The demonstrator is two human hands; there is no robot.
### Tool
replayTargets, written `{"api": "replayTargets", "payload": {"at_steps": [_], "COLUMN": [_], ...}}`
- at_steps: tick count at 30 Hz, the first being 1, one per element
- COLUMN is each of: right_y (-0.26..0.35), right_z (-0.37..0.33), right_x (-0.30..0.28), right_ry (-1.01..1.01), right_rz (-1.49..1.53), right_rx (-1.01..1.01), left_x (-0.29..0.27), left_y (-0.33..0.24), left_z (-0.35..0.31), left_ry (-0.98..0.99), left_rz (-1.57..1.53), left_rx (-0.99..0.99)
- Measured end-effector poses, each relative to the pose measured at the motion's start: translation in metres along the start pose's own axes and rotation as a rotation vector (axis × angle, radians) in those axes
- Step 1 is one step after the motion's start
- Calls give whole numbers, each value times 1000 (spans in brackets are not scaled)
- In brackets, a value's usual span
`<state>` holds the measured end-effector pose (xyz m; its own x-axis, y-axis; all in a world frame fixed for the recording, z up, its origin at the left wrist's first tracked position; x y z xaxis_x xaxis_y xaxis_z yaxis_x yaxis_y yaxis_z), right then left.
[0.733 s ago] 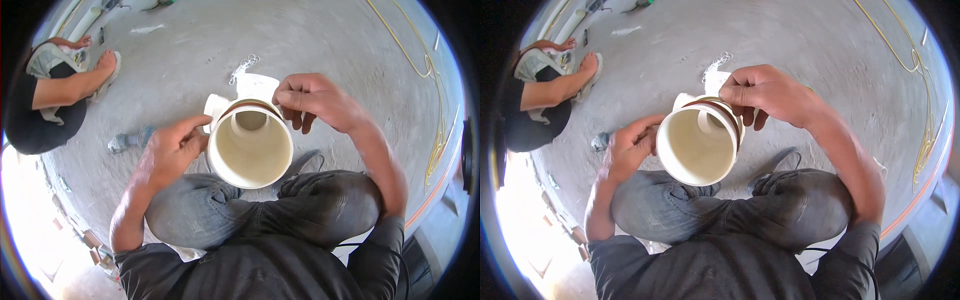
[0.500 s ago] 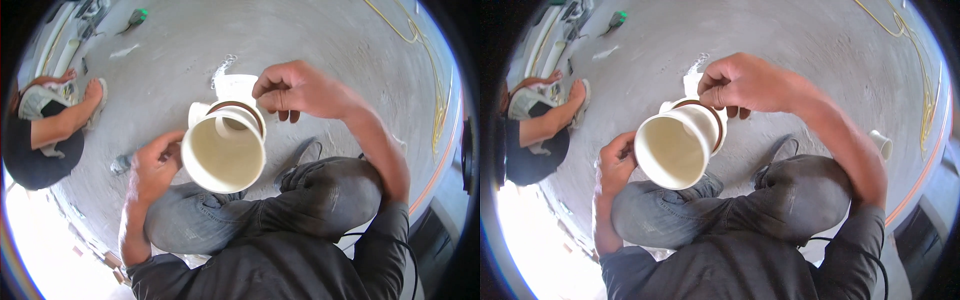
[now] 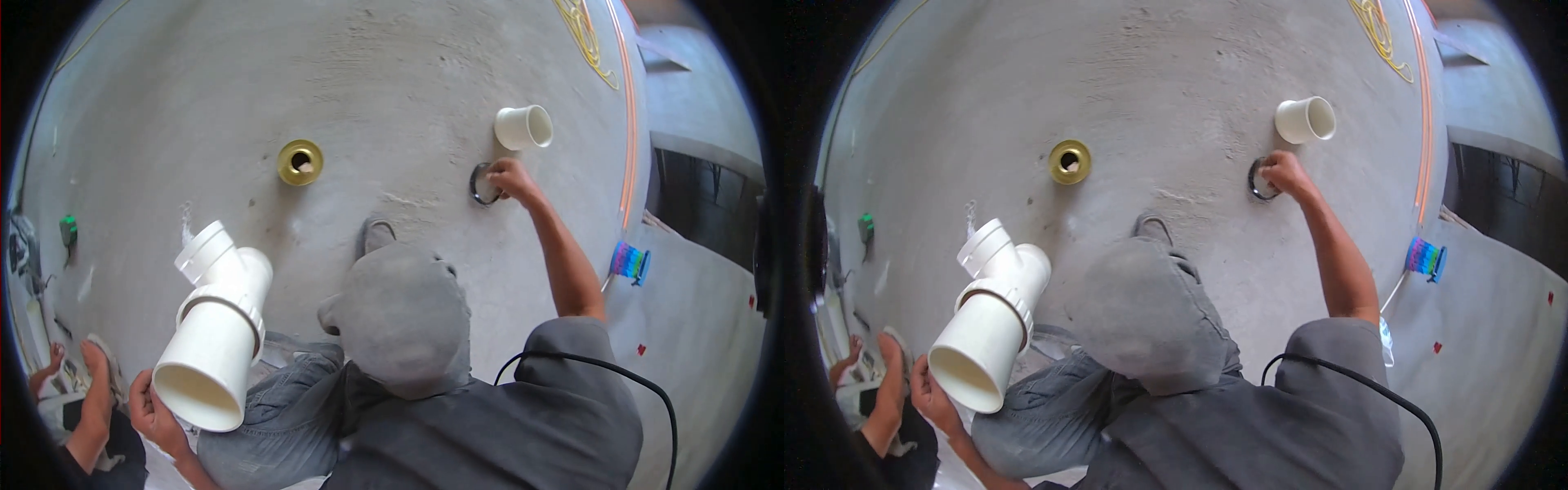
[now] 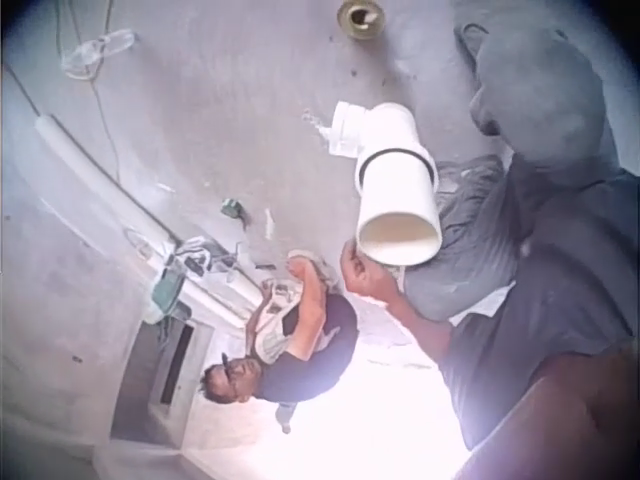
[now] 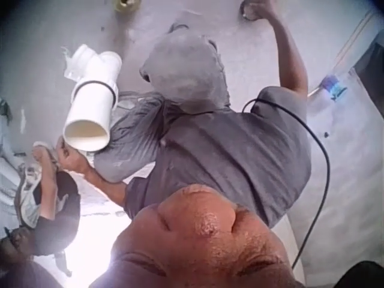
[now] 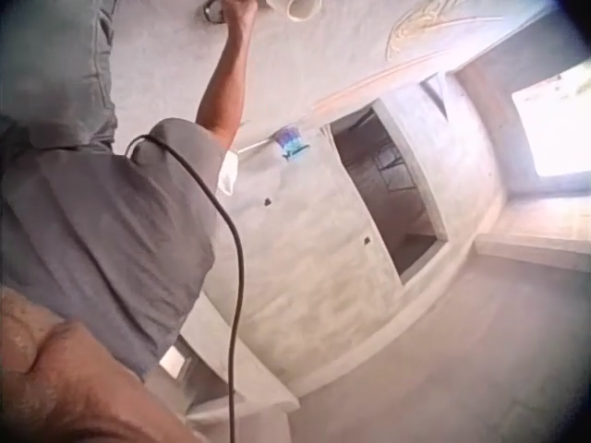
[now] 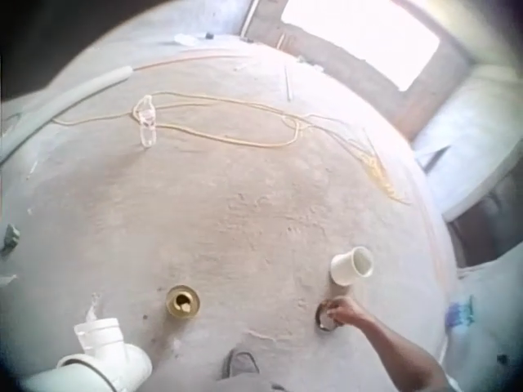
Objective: The person is applying PVC primer and cement to PVC fittings and assembling them.
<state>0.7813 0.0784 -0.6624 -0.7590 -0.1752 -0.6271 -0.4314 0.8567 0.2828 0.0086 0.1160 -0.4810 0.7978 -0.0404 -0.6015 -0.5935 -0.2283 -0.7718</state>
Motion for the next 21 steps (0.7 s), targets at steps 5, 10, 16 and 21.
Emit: {"api": "replayTargets", "payload": {"at_steps": [5, 10, 16, 21], "right_y": [-97, -90, -102, -12], "right_z": [21, 39, 58, 39], "right_x": [27, 61, 69, -9], "right_ry": [-88, -330, -324, -300], "right_rz": [-50, -429, -612, 60], "right_rx": [149, 20, -35, -448], "left_x": [-3, -29, -19, -2], "left_y": [3, -5, -6, -35], "left_z": [5, -7, -9, -4], "left_ry": [-13, -182, -249, -238], "left_rz": [48, 82, -39, -303], "left_rx": [0, -30, -115, -58]}}
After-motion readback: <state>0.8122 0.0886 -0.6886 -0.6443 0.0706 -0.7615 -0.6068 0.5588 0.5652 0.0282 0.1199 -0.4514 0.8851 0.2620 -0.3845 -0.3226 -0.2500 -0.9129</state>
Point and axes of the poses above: each hand's wrist, its own z-axis towards the middle knuckle, its own x-axis out of the palm, y = z × x, the point moved 7 cm from there along z, towards the middle knuckle, and after that the axes turned 5 degrees about x, right-handed, at the moved point
